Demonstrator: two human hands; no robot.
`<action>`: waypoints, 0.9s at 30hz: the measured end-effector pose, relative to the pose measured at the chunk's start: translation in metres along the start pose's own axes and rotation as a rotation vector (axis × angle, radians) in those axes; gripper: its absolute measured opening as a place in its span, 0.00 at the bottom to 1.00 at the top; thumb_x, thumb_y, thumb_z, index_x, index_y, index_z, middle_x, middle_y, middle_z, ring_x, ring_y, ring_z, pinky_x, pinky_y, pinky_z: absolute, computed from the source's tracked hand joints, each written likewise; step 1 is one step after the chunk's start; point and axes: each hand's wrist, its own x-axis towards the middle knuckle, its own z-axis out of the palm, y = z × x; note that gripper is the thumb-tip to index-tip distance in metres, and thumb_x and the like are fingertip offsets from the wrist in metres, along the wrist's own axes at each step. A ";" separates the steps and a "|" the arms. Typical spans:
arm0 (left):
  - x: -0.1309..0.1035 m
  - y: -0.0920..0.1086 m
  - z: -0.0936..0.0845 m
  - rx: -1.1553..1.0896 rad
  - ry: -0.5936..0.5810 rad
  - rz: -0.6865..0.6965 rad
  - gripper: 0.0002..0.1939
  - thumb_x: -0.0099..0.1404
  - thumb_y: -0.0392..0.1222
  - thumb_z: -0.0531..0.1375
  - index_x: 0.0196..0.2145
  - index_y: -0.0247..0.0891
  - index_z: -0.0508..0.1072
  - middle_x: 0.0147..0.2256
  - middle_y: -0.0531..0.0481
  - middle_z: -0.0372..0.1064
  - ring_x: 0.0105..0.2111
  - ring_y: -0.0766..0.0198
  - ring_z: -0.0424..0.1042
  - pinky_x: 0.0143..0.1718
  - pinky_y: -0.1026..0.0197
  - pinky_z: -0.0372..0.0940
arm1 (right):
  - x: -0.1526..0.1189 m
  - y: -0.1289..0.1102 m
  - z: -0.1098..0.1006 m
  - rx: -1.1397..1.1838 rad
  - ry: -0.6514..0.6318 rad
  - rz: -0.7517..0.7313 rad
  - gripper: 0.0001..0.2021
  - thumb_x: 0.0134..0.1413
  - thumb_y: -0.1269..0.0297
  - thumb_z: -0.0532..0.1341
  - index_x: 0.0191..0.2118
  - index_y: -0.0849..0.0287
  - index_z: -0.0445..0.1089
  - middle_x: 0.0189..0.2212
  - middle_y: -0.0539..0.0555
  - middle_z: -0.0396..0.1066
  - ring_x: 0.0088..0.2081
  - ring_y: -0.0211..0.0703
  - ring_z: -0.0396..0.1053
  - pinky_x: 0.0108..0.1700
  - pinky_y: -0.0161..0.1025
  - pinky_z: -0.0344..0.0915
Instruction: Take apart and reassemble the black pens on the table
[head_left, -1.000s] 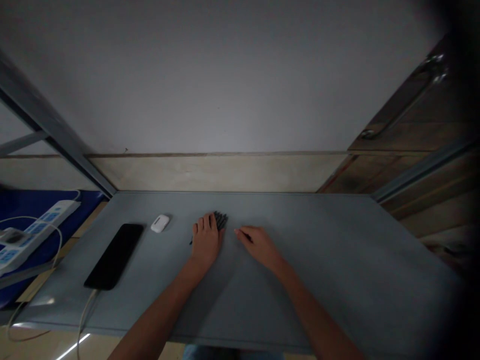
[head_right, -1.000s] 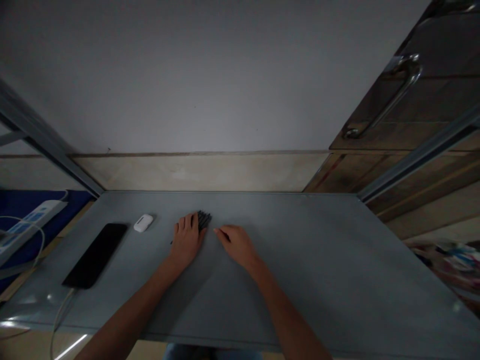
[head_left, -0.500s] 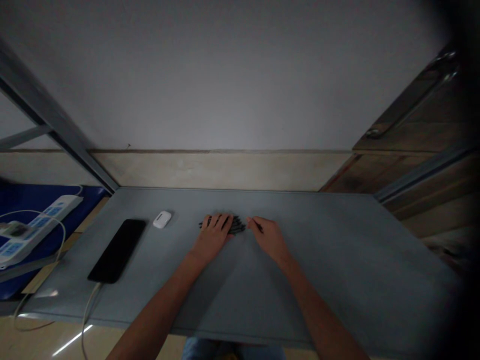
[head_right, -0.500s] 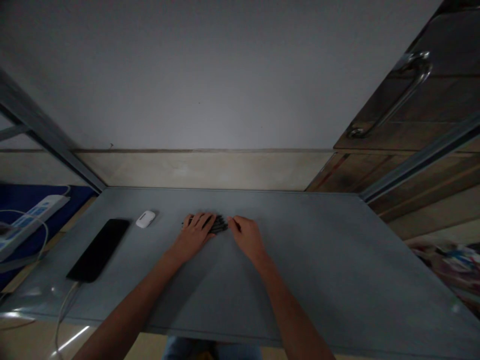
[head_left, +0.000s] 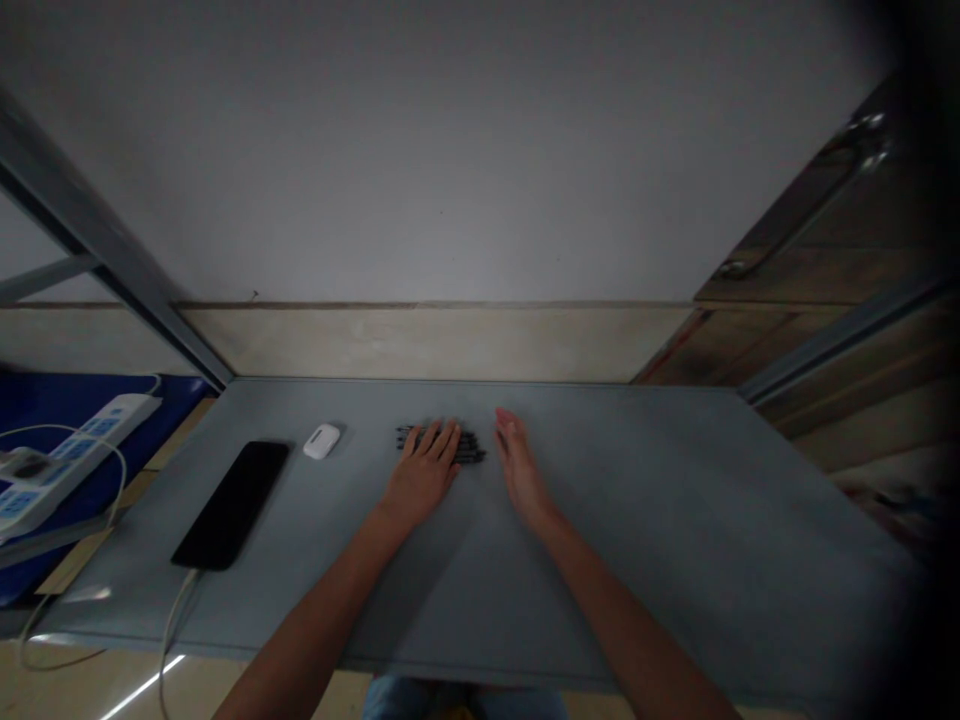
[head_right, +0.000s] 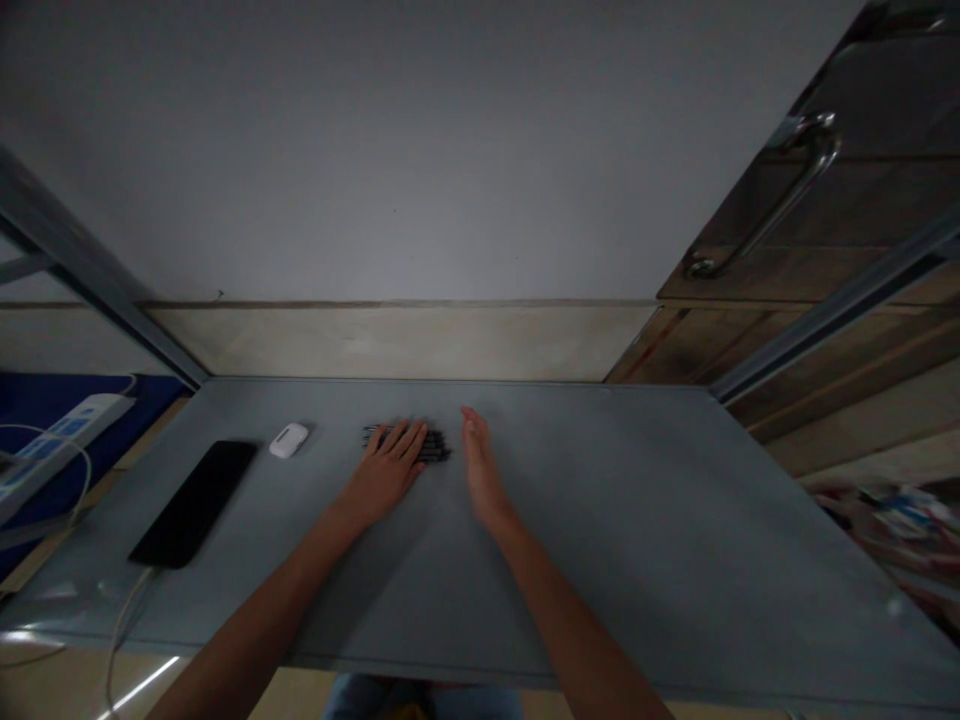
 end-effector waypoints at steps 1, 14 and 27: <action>0.000 0.000 0.000 -0.002 0.002 0.001 0.27 0.71 0.45 0.46 0.65 0.38 0.49 0.64 0.44 0.48 0.63 0.52 0.48 0.62 0.43 0.44 | 0.000 0.002 0.003 0.077 0.024 0.001 0.26 0.61 0.42 0.45 0.61 0.45 0.53 0.64 0.49 0.50 0.65 0.42 0.47 0.65 0.46 0.48; 0.001 -0.002 0.009 0.015 0.030 0.017 0.27 0.71 0.43 0.48 0.65 0.36 0.50 0.64 0.44 0.49 0.64 0.53 0.47 0.63 0.46 0.47 | -0.001 -0.003 0.024 0.185 -0.063 0.040 0.30 0.59 0.39 0.44 0.63 0.45 0.52 0.66 0.47 0.48 0.66 0.40 0.45 0.66 0.45 0.45; 0.003 -0.004 0.004 -0.006 0.028 0.023 0.27 0.70 0.41 0.51 0.64 0.38 0.50 0.63 0.45 0.50 0.63 0.53 0.48 0.62 0.46 0.46 | 0.001 -0.008 0.011 0.099 -0.053 -0.009 0.28 0.58 0.38 0.45 0.57 0.48 0.61 0.62 0.51 0.55 0.65 0.43 0.48 0.65 0.46 0.49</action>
